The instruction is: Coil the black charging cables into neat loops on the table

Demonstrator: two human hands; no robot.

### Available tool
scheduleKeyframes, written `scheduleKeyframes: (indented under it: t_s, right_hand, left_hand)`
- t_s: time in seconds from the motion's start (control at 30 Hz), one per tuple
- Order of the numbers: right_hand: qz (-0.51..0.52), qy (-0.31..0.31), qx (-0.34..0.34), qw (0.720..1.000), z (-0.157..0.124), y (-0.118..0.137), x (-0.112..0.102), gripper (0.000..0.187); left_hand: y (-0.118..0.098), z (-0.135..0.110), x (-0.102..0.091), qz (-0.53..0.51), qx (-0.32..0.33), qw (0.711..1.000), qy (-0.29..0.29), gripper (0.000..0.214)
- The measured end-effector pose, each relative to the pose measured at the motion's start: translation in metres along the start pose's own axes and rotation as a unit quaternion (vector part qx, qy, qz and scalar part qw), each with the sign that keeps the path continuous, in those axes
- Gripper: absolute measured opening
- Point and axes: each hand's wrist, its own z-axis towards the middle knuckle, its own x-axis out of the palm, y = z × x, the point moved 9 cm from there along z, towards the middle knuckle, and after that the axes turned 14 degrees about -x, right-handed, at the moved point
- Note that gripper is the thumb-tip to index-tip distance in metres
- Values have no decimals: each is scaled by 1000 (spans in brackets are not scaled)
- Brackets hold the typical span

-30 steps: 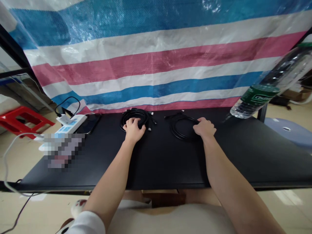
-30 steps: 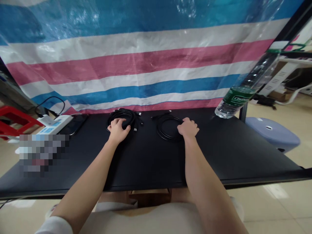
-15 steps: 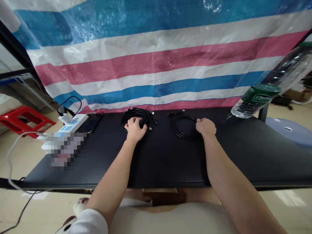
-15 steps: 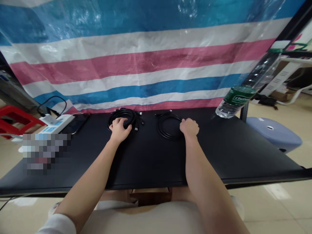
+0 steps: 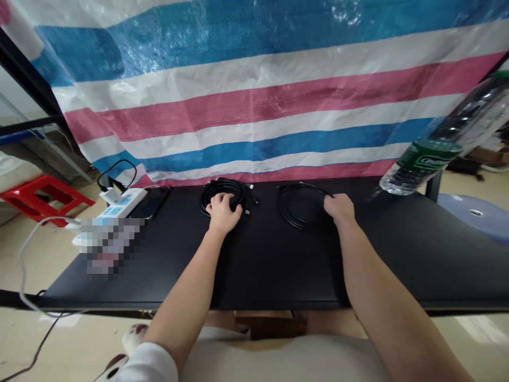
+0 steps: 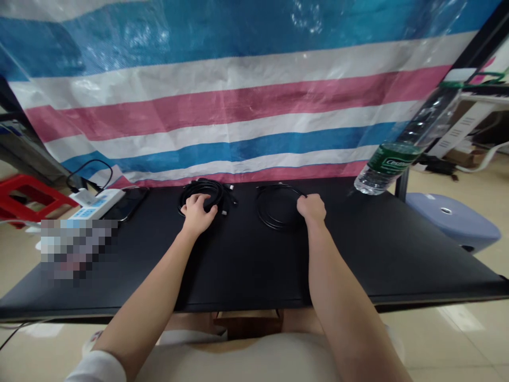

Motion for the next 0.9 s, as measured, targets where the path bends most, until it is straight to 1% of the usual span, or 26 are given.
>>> scheduleKeyframes:
  t_s: [0.1,0.17,0.2,0.27,0.33,0.37,0.4,0.47,0.5,0.57,0.6,0.63,0.67,0.7,0.73,0.77,0.83,0.9]
  right_hand:
    - [52,-27,4,998,-1,-1,-5,11]
    - [112,-38,5,993,-2,1,-4,5]
    - [155,-46,8,987,-2,2,-3,7]
    - [254,-57,25,965,-2,2,2,17]
    - [318,-56,45,945,-2,0,6,21]
    - [321,-58,44,944,-1,-1,6,19]
    - [300,-67,33,951,0,-1,2,15]
    - [214,-106,-14,971,0,1,-14,7]
    - [167,-132,-41,976,-1,4,-23,7]
    - [112,-183,-87,973,-6,11,-38,12]
    - [116,-202,-105,967,-8,15,-43,15]
    - [142,-215,-122,959,-11,19,-45,17]
    - [185,-215,-140,949,-13,24,-44,17]
    - [242,-199,-159,936,-14,30,-40,16]
    - [307,-168,-177,920,-14,37,-34,16]
    - [374,-122,-194,899,-16,46,-25,16]
    - [485,-7,-215,847,-22,65,-6,21]
    - [544,107,-218,803,-35,82,11,26]
  left_hand:
    - [0,0,1,0,-2,1000,2,37]
    - [1,0,1,-4,-1,1000,-1,36]
    - [1,0,1,-6,-1,1000,-3,36]
    - [2,0,1,-9,0,1000,-8,36]
    - [2,0,0,-9,-1,1000,-10,36]
    - [2,0,0,-8,-2,1000,-9,36]
    - [2,0,1,-8,-3,1000,-8,36]
    - [3,1,1,-9,-2,1000,-6,36]
    - [4,1,2,-11,0,1000,-7,37]
    - [6,3,3,-18,7,1000,-13,38]
    - [7,4,4,-22,12,1000,-19,39]
    - [8,4,4,-26,16,999,-27,39]
    - [9,5,3,-32,21,999,-37,41]
    - [9,4,2,-40,29,998,-47,43]
    - [8,3,1,-49,39,996,-56,47]
    - [5,2,-1,-59,56,995,-62,51]
    - [-6,-5,-2,-79,106,989,-60,60]
    - [-21,-15,0,-97,167,981,-35,65]
